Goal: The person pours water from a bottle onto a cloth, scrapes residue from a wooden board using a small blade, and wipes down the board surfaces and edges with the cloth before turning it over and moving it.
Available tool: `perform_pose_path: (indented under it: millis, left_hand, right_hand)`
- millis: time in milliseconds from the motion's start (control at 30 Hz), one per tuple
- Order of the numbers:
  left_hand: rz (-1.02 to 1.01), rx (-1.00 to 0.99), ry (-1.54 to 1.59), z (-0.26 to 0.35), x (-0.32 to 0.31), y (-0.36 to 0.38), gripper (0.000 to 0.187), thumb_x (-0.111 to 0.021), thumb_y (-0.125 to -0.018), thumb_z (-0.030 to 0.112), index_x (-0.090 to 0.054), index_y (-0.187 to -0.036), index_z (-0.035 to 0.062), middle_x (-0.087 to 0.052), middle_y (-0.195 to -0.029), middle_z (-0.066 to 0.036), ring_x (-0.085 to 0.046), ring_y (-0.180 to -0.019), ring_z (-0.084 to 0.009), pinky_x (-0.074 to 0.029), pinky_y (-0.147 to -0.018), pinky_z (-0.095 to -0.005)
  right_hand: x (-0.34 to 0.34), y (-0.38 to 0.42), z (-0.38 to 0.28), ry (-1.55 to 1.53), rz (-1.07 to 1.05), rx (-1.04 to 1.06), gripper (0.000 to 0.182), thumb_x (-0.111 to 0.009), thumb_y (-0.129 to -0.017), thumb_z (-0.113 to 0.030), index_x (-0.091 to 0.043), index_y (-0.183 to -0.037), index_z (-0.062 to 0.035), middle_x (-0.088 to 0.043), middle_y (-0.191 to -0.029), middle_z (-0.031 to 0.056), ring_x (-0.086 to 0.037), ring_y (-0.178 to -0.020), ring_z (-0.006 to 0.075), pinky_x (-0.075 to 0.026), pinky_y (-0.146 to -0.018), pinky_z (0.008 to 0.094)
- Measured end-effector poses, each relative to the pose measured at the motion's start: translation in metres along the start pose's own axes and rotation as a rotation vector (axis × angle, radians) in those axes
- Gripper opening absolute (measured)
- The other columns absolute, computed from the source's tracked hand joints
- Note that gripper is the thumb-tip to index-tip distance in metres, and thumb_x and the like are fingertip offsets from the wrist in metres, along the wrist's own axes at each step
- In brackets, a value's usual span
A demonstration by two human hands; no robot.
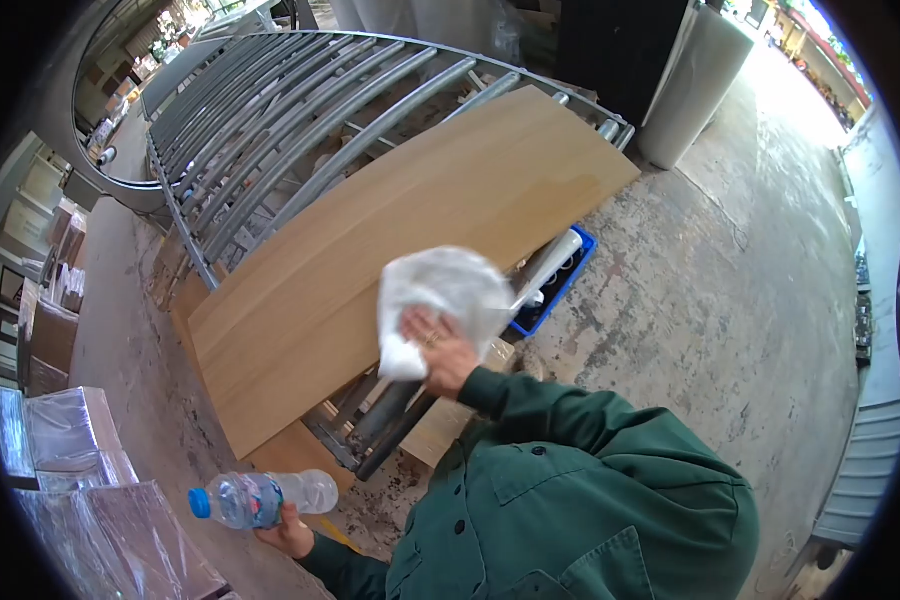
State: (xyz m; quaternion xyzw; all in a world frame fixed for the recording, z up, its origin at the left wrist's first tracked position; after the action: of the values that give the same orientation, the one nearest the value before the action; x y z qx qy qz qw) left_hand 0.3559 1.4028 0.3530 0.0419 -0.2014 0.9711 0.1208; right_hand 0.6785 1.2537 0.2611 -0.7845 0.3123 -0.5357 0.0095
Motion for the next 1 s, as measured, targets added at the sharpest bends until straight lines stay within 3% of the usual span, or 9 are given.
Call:
perform_pose_path:
  millis: [133,233,333,433,500,600,700,867,1000]
  left_hand:
    - [0.065,-0.001,0.028,0.019,-0.016,0.0,0.075,-0.074,-0.061,0.029,-0.04,-0.117,-0.006,-0.051,-0.109,-0.014,-0.053,-0.095,-0.0232,-0.041,-0.083,-0.0328]
    - [0.107,0.066,-0.02,0.021,-0.005,0.017,0.073,-0.074,-0.06,0.027,-0.041,-0.116,-0.0064,-0.05,-0.11,-0.014,-0.052,-0.096,-0.0227,-0.041,-0.083,-0.0328]
    - [0.126,0.063,-0.106,0.03,-0.003,0.03,0.072,-0.073,-0.06,0.025,-0.041,-0.116,-0.0065,-0.049,-0.112,-0.015,-0.051,-0.098,-0.0229,-0.04,-0.084,-0.0325]
    - [0.11,-0.028,-0.066,0.049,-0.016,0.03,0.068,-0.073,-0.061,0.022,-0.042,-0.115,-0.0059,-0.05,-0.11,-0.014,-0.051,-0.096,-0.0229,-0.04,-0.083,-0.032]
    - [0.119,-0.071,0.0,0.06,-0.032,0.032,0.062,-0.072,-0.062,0.018,-0.044,-0.113,-0.005,-0.053,-0.103,-0.013,-0.052,-0.091,-0.0219,-0.04,-0.081,-0.0308]
    - [0.139,-0.009,0.056,0.054,-0.046,0.031,0.064,-0.072,-0.061,0.019,-0.044,-0.113,-0.0048,-0.052,-0.106,-0.013,-0.052,-0.095,-0.0225,-0.039,-0.084,-0.031]
    - [0.138,-0.079,0.008,0.076,-0.072,0.026,0.062,-0.069,-0.059,0.018,-0.046,-0.111,-0.0031,-0.053,-0.104,-0.011,-0.052,-0.093,-0.0211,-0.039,-0.083,-0.0311]
    - [0.228,-0.051,-0.077,0.079,-0.054,0.041,0.058,-0.066,-0.058,0.016,-0.047,-0.11,-0.0019,-0.054,-0.098,-0.008,-0.052,-0.084,-0.0166,-0.04,-0.074,-0.0274]
    - [0.322,-0.007,-0.073,0.058,-0.014,0.048,0.046,-0.066,-0.059,0.015,-0.051,-0.101,0.001,-0.055,-0.083,-0.003,-0.049,-0.06,-0.0099,-0.037,-0.05,-0.0212]
  right_hand:
    - [0.05,0.004,0.092,-0.106,0.456,-0.192,0.04,-0.056,-0.069,-0.014,-0.047,-0.106,-0.0012,-0.045,-0.11,0.0195,-0.041,-0.106,0.0335,-0.032,-0.091,0.04]
    - [0.099,0.029,0.276,0.137,0.016,-0.818,0.028,-0.051,-0.077,-0.024,-0.058,-0.091,-0.0016,-0.06,-0.08,0.0189,-0.056,-0.078,0.0336,-0.042,-0.069,0.0435]
    - [0.157,0.019,0.3,0.564,0.674,-0.272,0.029,-0.047,-0.081,-0.03,-0.061,-0.09,-0.0064,-0.061,-0.069,0.0142,-0.057,-0.057,0.0345,-0.045,-0.054,0.0422]
    - [0.064,0.028,0.244,0.202,0.014,-0.545,0.046,-0.033,-0.088,-0.037,-0.036,-0.126,-0.0123,-0.05,-0.116,0.0137,-0.047,-0.106,0.0292,-0.037,-0.087,0.0405]
    - [0.025,0.018,0.112,-0.441,0.328,-0.263,0.05,-0.039,-0.083,-0.032,-0.035,-0.127,-0.0093,-0.037,-0.129,0.0131,-0.034,-0.119,0.0269,-0.024,-0.099,0.0395]
    - [0.058,0.005,0.029,-0.028,-0.114,-0.04,0.063,-0.052,-0.069,-0.025,-0.034,-0.128,-0.0083,-0.036,-0.129,0.014,-0.027,-0.124,0.0249,-0.014,-0.103,0.0467]
    - [0.065,-0.004,0.138,0.217,0.272,-0.204,0.054,-0.053,-0.066,-0.019,-0.047,-0.118,-0.0064,-0.039,-0.126,0.0159,-0.033,-0.117,0.0366,-0.015,-0.1,0.0538]
    - [0.164,-0.032,0.388,0.695,-0.005,-0.945,0.05,-0.04,-0.083,-0.042,-0.055,-0.104,0.0013,-0.045,-0.119,0.0204,-0.052,-0.097,0.0322,-0.039,-0.086,0.0411]
    - [0.127,-0.061,0.374,0.53,0.01,-0.717,0.062,-0.036,-0.082,-0.051,-0.051,-0.109,0.0022,-0.049,-0.113,0.0211,-0.046,-0.105,0.035,-0.032,-0.092,0.043]
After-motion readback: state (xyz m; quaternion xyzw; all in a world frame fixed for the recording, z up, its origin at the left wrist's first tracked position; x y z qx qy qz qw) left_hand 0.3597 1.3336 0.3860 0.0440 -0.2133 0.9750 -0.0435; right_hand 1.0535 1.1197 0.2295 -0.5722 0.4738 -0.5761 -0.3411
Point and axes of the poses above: each hand's wrist, its own y-axis away from the middle knuckle, its own x-axis out of the back of the hand, z = x × y, the point moved 2 cm from there along -y, towards the middle knuckle
